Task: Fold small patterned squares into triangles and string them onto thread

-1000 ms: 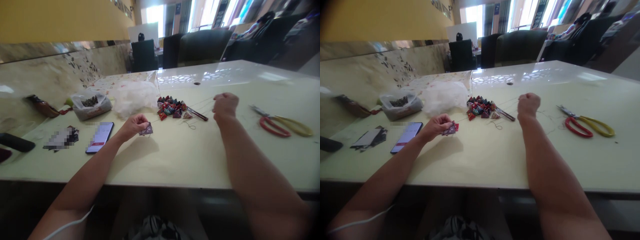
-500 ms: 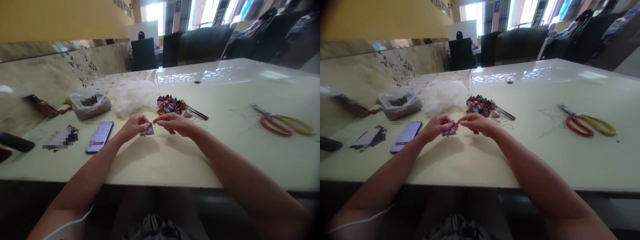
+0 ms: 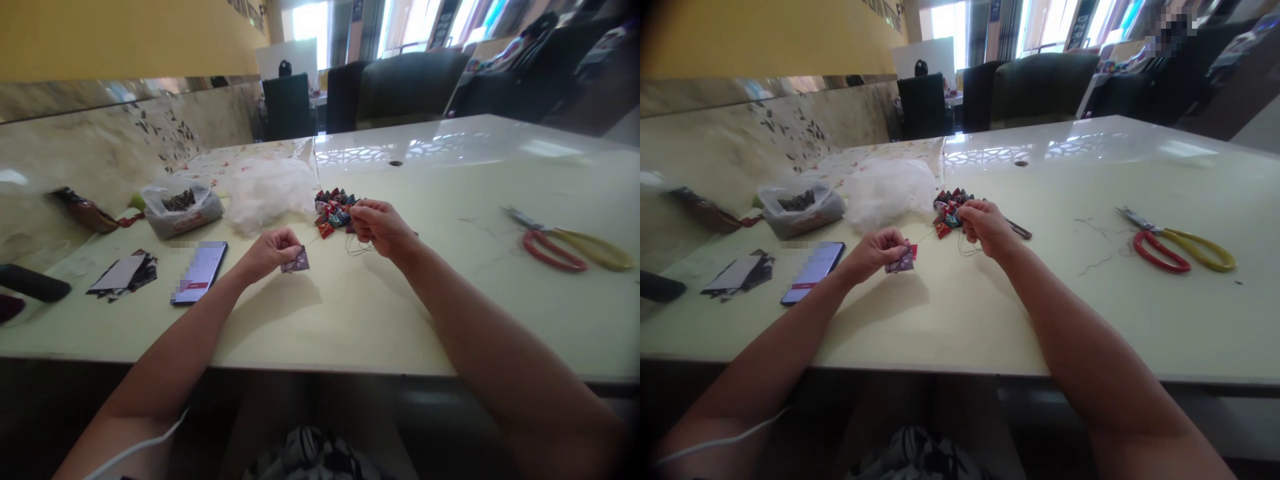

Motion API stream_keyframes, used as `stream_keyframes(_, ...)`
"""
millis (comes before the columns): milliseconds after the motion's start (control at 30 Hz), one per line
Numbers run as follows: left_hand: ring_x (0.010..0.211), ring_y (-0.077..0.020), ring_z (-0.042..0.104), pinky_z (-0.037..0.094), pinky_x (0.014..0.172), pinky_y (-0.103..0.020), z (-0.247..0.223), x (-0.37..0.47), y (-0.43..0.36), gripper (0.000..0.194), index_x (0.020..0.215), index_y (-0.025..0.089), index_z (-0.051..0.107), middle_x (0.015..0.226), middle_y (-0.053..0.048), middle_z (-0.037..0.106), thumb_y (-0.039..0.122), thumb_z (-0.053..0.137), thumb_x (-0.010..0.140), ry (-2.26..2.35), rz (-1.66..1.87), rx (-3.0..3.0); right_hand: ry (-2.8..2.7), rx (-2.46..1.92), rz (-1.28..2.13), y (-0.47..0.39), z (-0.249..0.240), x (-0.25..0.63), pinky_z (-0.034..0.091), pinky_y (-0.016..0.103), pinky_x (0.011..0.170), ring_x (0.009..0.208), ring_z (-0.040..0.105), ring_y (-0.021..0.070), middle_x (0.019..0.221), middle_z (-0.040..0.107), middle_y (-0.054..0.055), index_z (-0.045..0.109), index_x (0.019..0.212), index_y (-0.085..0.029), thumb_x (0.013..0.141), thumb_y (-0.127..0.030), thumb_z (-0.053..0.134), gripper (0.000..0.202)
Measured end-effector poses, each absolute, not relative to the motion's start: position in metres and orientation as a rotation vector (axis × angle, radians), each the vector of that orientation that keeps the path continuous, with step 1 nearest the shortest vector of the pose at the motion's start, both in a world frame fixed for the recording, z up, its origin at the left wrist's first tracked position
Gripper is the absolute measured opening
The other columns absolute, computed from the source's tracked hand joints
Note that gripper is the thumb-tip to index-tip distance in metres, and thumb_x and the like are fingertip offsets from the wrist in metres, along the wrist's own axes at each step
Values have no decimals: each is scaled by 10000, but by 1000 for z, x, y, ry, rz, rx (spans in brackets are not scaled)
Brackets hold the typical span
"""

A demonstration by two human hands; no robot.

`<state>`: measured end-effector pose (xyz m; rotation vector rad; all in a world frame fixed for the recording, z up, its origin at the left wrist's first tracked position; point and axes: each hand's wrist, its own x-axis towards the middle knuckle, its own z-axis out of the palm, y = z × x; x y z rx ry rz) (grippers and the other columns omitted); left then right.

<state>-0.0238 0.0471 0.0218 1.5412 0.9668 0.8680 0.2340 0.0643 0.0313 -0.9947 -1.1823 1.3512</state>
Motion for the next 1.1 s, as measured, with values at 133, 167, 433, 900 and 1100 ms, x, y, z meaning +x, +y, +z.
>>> stream_keyframes(133, 509, -71, 540, 404, 465, -182, 24, -22, 45, 266, 760, 145, 587, 621, 3, 629, 268, 813, 694, 985, 879, 1535, -1235, -1137, 1107, 62, 32, 228, 192, 227, 402, 429, 251, 51, 498, 339, -81, 513, 682, -204, 818, -318, 717, 271)
stream_keyframes(167, 508, -70, 535, 397, 465, -181, 24, -22, 45, 265, 757, 146, 586, 618, 6, 626, 273, 811, 696, 996, 893, 1533, -1258, -1162, 1072, 60, 33, 225, 183, 230, 401, 432, 253, 51, 506, 347, -78, 541, 696, -198, 824, -341, 725, 266)
stream_keyframes(433, 538, -71, 529, 416, 512, -198, 25, -17, 42, 246, 752, 136, 626, 632, 13, 624, 285, 805, 673, 1037, 1002, 1481, -1643, -1116, 1422, 30, 23, 185, 156, 224, 411, 463, 237, 52, 532, 310, -83, 609, 710, -182, 804, -418, 748, 289)
stream_keyframes(900, 603, -98, 622, 496, 586, -218, 28, -13, 40, 323, 793, 139, 703, 717, -17, 705, 314, 887, 592, 1077, 1059, 1109, -1468, -1115, 1207, 30, 19, 181, 291, 225, 463, 516, 347, 97, 628, 410, -58, 490, 856, -236, 942, -343, 529, 142)
stream_keyframes(1100, 579, -88, 603, 479, 564, -208, 29, -12, 39, 305, 783, 137, 688, 700, -9, 694, 301, 874, 605, 1098, 1079, 1133, -1732, -1007, 722, 32, 17, 182, 392, 292, 716, 746, 505, 144, 766, 536, 18, 564, 699, -187, 857, -234, 601, 169)
